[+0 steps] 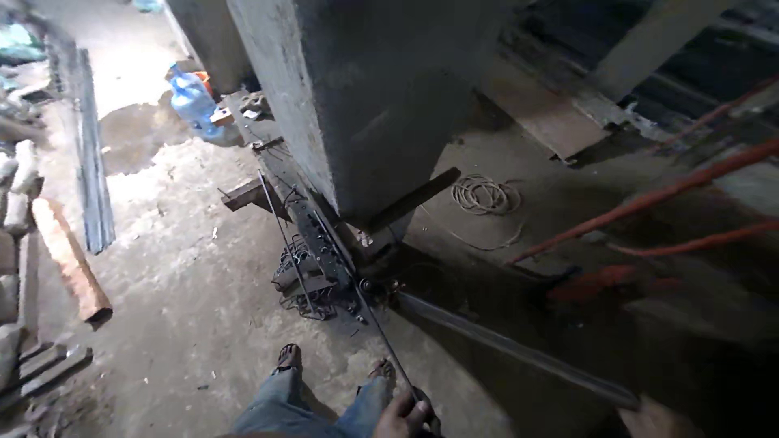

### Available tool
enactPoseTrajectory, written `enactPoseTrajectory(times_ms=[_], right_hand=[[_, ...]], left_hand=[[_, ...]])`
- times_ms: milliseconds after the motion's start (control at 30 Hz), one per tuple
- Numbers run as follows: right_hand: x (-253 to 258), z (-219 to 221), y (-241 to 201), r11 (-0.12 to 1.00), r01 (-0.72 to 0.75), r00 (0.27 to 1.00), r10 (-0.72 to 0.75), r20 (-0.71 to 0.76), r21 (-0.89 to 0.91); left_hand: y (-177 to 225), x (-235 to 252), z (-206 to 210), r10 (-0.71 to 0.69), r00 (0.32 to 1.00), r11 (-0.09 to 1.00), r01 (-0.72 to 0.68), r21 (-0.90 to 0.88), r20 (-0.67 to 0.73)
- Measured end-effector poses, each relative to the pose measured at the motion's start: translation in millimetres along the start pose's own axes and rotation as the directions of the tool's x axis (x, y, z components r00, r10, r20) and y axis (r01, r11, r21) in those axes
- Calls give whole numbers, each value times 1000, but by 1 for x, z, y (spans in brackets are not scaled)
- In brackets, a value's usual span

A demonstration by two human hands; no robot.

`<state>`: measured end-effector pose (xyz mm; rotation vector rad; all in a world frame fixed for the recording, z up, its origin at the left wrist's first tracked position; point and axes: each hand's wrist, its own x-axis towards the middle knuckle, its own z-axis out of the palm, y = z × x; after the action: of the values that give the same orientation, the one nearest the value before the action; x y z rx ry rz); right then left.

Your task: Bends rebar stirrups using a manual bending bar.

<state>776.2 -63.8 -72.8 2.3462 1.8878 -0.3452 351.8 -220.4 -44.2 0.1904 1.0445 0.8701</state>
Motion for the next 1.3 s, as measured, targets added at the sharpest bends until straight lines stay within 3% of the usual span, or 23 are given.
enactPoseTrajectory(times_ms=[100,200,400,467,533,667,800,967,1033,1100,1233,1300], right_hand=[[-25,6,-8,999,-19,993,22,-116,25],[-75,20,-5,993,-108,984,114,-137,51],[-282,76,-60,881,-422,868,461,-184,216],[-356,103,-97,812,-514,792,573,-212,275],[-421,115,-163,715,-598,706,684,-184,362],[-527,171,-262,574,-653,567,803,-183,495],[-589,186,-356,451,-863,451,891,-54,229],[-621,170,-467,355,-908,362,932,-10,221],[-619,167,-463,372,-900,377,926,-24,228],[-614,166,-426,426,-880,432,902,-22,211],[-559,149,-300,552,-834,515,771,375,8],[-521,154,-235,647,-762,592,679,435,26]], left_hand=[[-2,-2,-15,31,997,999,-34,30,76],[-1,-9,-46,1,981,994,-23,111,194],[23,-63,-140,-109,964,966,45,256,242],[43,-75,-183,-125,953,936,22,351,276],[73,-83,-223,-171,929,897,10,442,327],[145,-80,-288,-316,849,780,-21,625,424],[206,-64,-320,-444,780,656,-51,753,440],[261,-47,-329,-560,748,427,-106,898,355],[269,-46,-323,-601,722,402,-97,910,342],[258,-51,-319,-629,702,416,-59,907,334],[229,-61,-302,-589,730,509,2,861,347],[227,-64,-301,-565,745,527,-7,850,356]])
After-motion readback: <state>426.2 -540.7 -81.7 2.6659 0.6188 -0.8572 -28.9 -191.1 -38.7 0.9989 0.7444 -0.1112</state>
